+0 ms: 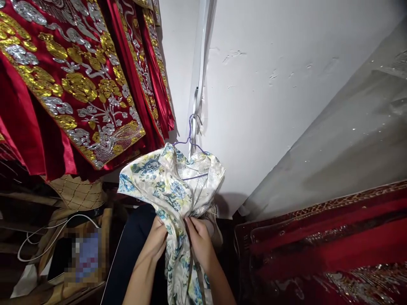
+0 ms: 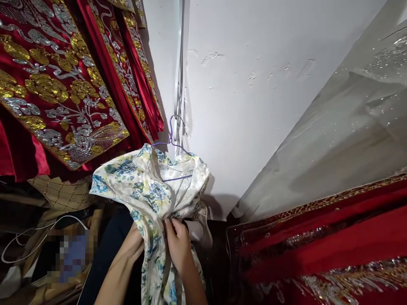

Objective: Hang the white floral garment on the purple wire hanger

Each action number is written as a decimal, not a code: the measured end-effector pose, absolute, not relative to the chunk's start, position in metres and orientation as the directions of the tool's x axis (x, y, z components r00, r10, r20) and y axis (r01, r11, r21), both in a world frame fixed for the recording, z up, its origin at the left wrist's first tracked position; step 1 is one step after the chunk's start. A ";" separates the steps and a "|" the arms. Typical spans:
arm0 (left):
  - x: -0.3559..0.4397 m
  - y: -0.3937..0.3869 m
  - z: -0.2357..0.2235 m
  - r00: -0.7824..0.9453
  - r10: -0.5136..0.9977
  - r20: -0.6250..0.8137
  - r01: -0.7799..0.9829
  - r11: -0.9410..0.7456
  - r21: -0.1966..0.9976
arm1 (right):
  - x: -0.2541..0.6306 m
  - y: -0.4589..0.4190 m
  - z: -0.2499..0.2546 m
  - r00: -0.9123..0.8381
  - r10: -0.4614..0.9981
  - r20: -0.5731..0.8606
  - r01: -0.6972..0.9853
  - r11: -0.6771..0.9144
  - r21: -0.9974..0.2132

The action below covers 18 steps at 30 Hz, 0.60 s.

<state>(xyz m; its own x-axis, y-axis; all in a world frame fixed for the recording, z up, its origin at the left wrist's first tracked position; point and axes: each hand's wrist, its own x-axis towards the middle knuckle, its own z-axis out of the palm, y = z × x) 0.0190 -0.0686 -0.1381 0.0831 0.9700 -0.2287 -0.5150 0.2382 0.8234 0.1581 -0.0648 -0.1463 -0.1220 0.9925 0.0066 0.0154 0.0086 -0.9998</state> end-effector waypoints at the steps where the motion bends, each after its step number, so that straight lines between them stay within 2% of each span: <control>1: 0.019 -0.071 -0.143 0.050 0.964 -0.262 -0.542 0.247 0.803 | 0.158 -0.067 -0.145 -0.109 0.994 0.002 0.038 0.006 -0.999; 4: 0.022 -0.076 -0.153 0.023 0.942 -0.334 -0.605 0.279 0.746 | 0.160 -0.074 -0.140 -0.076 0.997 0.012 0.104 0.020 -0.994; 8: 0.029 -0.075 -0.153 0.039 0.952 -0.302 -0.606 0.263 0.751 | 0.166 -0.075 -0.134 -0.025 1.000 0.007 0.130 0.010 -0.991; 10: 0.027 -0.072 -0.149 -0.112 0.939 -0.327 -0.617 0.192 0.763 | 0.172 -0.074 -0.133 0.024 0.999 -0.031 0.037 -0.032 -0.999; 12: 0.023 -0.069 -0.142 -0.367 0.876 -0.313 -0.618 0.021 0.786 | 0.181 -0.073 -0.133 0.132 0.990 -0.039 -0.075 -0.029 -0.997; 13: 0.021 -0.069 -0.137 -0.514 0.817 -0.261 -0.585 -0.112 0.803 | 0.187 -0.072 -0.133 0.200 0.979 -0.030 -0.113 -0.007 -0.994; 15: 0.022 -0.072 -0.130 -0.758 0.649 -0.070 -0.396 -0.372 0.840 | 0.196 -0.071 -0.131 0.314 0.949 -0.009 -0.146 0.039 -0.989; 16: 0.026 -0.076 -0.127 -0.811 0.583 0.052 -0.263 -0.441 0.858 | 0.200 -0.071 -0.129 0.349 0.937 -0.004 -0.146 0.050 -0.988; 17: 0.031 -0.080 -0.126 -0.798 0.579 0.166 -0.144 -0.451 0.881 | 0.201 -0.072 -0.127 0.354 0.935 0.003 -0.134 0.054 -0.989; 18: 0.038 -0.085 -0.126 -0.715 0.651 0.254 -0.057 -0.416 0.907 | 0.201 -0.073 -0.124 0.323 0.946 0.011 -0.109 0.048 -0.993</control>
